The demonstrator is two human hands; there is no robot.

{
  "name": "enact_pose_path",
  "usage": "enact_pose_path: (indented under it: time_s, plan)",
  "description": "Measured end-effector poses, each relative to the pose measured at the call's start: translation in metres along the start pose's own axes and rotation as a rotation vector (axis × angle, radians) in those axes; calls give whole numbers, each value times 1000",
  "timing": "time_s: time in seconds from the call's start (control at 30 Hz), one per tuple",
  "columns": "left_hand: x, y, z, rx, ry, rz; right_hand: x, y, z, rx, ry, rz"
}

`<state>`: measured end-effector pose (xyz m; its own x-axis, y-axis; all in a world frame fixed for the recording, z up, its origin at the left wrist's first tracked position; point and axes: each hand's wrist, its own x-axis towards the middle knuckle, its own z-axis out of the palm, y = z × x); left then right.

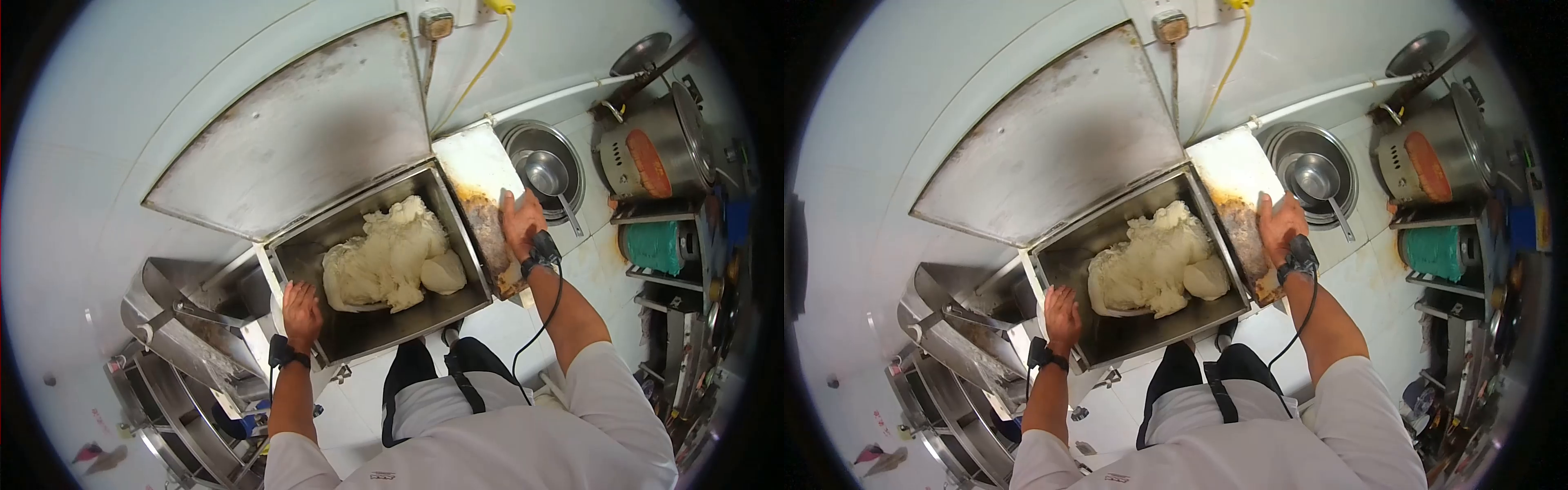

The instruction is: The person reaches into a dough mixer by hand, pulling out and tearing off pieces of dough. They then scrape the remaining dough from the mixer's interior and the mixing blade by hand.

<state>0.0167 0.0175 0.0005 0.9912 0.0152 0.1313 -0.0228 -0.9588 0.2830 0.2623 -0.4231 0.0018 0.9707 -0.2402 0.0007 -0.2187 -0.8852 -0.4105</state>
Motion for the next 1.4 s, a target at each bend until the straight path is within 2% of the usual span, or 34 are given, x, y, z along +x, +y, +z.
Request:
enact_pose_path:
  time_s: [0.6, 0.67, 0.8, 0.9, 1.4]
  plan:
    - [3, 1, -3, -84, -45, -51, 0, 5, 6, -12, 3, 2]
    - [3, 1, -4, -76, -60, -48, -2, 1, 4, -34, 78, -85]
    - [6, 4, -12, -32, -89, -30, 2, 8, 6, 39, 32, -129]
    - [6, 5, -13, -44, -77, -27, -2, 4, 2, 8, 95, -118]
    - [3, 5, -11, -32, -22, 4, -3, -6, -7, 27, -1, -42]
